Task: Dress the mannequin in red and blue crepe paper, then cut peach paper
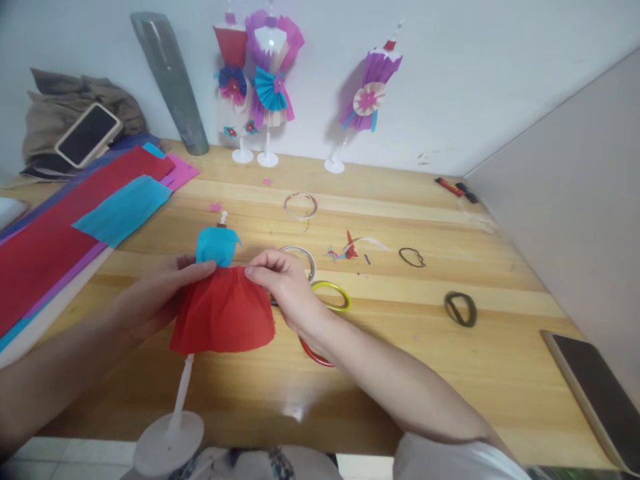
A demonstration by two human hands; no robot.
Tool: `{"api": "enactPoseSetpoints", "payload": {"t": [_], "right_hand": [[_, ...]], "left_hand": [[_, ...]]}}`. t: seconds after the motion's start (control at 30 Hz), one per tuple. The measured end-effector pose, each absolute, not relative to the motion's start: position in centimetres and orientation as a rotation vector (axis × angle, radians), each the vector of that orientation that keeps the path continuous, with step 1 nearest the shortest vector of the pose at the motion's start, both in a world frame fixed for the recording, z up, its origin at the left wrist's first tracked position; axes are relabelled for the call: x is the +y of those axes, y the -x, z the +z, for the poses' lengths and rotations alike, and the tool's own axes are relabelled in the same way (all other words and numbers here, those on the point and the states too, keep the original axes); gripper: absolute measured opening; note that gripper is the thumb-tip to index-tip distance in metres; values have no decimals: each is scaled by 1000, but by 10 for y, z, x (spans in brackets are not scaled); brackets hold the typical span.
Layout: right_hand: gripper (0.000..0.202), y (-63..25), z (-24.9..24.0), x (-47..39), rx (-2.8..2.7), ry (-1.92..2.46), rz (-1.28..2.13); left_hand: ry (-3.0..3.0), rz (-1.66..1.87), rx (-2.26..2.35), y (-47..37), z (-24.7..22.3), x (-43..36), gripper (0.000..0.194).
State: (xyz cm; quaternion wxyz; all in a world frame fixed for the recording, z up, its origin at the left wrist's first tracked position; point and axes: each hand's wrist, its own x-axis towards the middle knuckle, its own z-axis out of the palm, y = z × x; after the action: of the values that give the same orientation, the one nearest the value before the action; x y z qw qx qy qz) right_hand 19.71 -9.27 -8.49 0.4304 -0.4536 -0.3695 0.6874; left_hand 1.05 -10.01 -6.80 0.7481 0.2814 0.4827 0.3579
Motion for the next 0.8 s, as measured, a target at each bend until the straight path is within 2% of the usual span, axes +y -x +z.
{"api": "enactPoseSetpoints", "payload": {"t": [0.43,0.8], "right_hand": [[14,-200,-82,-93,-1051,1138,1568],[17,-201,-85,-90,-1156,1169,1452]], "left_hand": [[-587,792,1017,-11,-69,-101,18],[-552,831,1039,-12,-67,-101,26]]}}
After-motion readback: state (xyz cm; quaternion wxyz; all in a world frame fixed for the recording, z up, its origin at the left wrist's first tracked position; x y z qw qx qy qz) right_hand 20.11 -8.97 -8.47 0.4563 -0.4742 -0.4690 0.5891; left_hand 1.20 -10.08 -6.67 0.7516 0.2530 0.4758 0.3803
